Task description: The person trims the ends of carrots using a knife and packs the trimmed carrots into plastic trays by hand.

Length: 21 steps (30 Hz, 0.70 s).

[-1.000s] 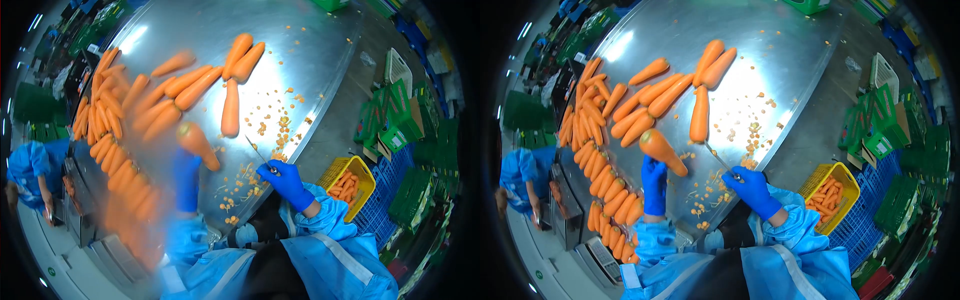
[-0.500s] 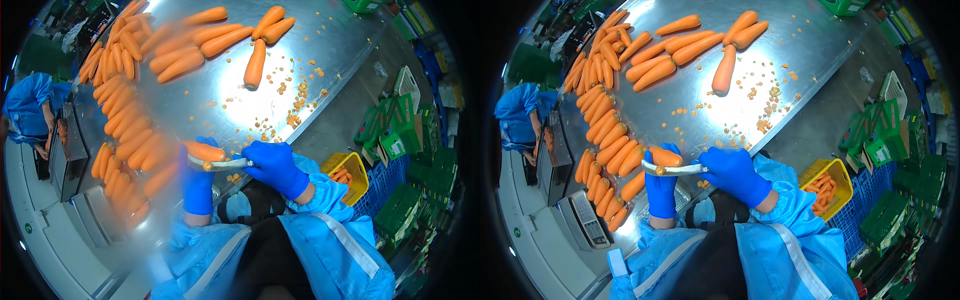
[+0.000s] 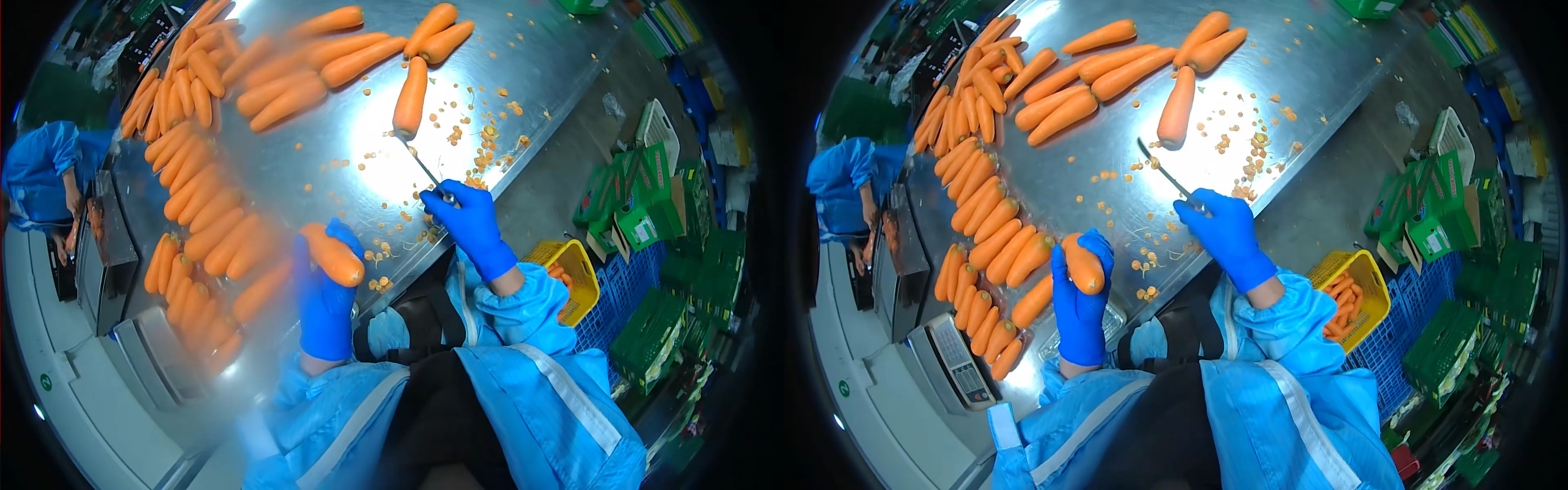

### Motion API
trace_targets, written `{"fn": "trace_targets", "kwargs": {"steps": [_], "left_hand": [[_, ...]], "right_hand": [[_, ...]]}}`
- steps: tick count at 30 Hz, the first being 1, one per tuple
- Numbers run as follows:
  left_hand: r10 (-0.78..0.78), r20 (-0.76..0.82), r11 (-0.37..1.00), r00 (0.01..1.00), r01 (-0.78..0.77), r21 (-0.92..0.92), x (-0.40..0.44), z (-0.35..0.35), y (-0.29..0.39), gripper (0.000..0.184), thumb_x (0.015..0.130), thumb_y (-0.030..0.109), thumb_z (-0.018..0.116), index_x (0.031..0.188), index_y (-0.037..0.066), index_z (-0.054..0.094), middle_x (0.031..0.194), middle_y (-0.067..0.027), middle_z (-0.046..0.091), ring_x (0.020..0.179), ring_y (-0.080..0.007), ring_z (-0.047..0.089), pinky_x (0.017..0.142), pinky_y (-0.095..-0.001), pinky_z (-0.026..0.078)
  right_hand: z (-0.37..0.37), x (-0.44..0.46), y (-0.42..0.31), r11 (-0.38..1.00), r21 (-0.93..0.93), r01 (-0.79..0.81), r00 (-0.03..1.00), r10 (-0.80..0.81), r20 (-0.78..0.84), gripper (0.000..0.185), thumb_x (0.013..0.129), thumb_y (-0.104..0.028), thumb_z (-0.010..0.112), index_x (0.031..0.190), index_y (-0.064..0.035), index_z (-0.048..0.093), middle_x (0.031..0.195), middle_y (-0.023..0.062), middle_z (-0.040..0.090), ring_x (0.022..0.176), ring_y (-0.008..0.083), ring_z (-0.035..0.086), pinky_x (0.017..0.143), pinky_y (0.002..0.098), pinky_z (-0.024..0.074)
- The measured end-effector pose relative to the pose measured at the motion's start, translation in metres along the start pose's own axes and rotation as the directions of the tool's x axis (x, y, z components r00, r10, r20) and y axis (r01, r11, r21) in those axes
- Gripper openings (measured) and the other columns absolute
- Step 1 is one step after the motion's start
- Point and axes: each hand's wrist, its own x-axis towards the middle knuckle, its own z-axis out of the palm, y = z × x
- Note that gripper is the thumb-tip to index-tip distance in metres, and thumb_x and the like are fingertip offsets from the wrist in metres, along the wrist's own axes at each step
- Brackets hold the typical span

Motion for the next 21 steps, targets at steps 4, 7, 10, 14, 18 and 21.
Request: {"fn": "trace_targets", "kwargs": {"steps": [4, 7, 10, 14, 18, 21], "left_hand": [[0.17, 0.208, 0.696, 0.963, -0.267, 0.666, 0.007, -0.02, 0.012, 0.045, 0.094, 0.03, 0.061, 0.122, -0.002, 0.047, 0.116, -0.0165, 0.054, 0.106, -0.0268, 0.055, 0.095, -0.0397, 0.047], [0.094, 0.231, 0.709, 0.968, -0.228, 0.667, 0.019, -0.024, 0.021, 0.043, 0.098, 0.043, 0.051, 0.109, 0.001, 0.052, 0.101, -0.0158, 0.056, 0.091, -0.025, 0.057, 0.082, -0.0379, 0.05], [0.112, 0.135, 0.833, 0.984, -0.167, 0.528, 0.016, -0.011, 0.01, 0.043, 0.098, 0.046, 0.05, 0.099, 0.003, 0.054, 0.093, -0.0154, 0.057, 0.084, -0.0255, 0.058, 0.077, -0.0378, 0.051], [0.112, 0.144, 0.846, 0.983, -0.17, 0.505, 0.018, -0.019, 0.018, 0.044, 0.097, 0.046, 0.053, 0.099, 0.003, 0.054, 0.096, -0.0154, 0.057, 0.086, -0.0266, 0.058, 0.079, -0.0396, 0.051], [0.088, -0.022, 0.979, 0.996, -0.083, 0.187, 0.011, -0.002, 0.008, 0.041, 0.094, 0.039, 0.061, 0.108, 0.002, 0.054, 0.103, -0.0154, 0.057, 0.096, -0.0279, 0.057, 0.088, -0.0436, 0.05], [0.033, -0.038, 0.999, 0.999, -0.035, -0.03, 0.009, -0.009, 0.012, 0.047, 0.09, 0.027, 0.068, 0.121, -0.002, 0.047, 0.111, -0.0156, 0.053, 0.103, -0.028, 0.055, 0.095, -0.044, 0.048]], "right_hand": [[-0.006, -0.021, -0.044, 0.856, -0.166, 0.49, 0.87, -0.47, 0.146, 0.011, 0.08, -0.017, 0.072, 0.09, -0.0137, 0.073, 0.076, 0.0048, 0.067, 0.064, 0.0176, 0.068, 0.054, 0.0264, 0.0486], [0.008, -0.024, -0.059, 0.65, -0.344, 0.678, 0.735, -0.622, 0.27, 0.012, 0.079, -0.028, 0.074, 0.083, -0.0176, 0.07, 0.068, 0.0037, 0.059, 0.057, 0.022, 0.061, 0.049, 0.0317, 0.0455], [0.01, -0.026, -0.061, 0.645, -0.334, 0.688, 0.725, -0.634, 0.269, 0.012, 0.08, -0.028, 0.073, 0.082, -0.0174, 0.068, 0.066, 0.0037, 0.057, 0.056, 0.0209, 0.06, 0.048, 0.0314, 0.0444], [0.011, -0.024, -0.061, 0.613, -0.377, 0.694, 0.718, -0.631, 0.294, 0.013, 0.081, -0.029, 0.074, 0.081, -0.0171, 0.068, 0.065, 0.0036, 0.056, 0.054, 0.0206, 0.059, 0.048, 0.0315, 0.0441], [0.009, -0.017, -0.043, 0.745, -0.357, 0.563, 0.825, -0.532, 0.191, 0.016, 0.078, -0.026, 0.073, 0.09, -0.0173, 0.068, 0.075, 0.0035, 0.062, 0.059, 0.0206, 0.063, 0.052, 0.0314, 0.0473], [-0.015, 0.005, 0.001, 0.988, -0.111, 0.103, 0.993, -0.096, 0.064, 0.025, 0.081, -0.016, 0.072, 0.106, -0.0139, 0.07, 0.094, 0.0035, 0.07, 0.065, 0.0161, 0.068, 0.058, 0.0292, 0.0513]]}}
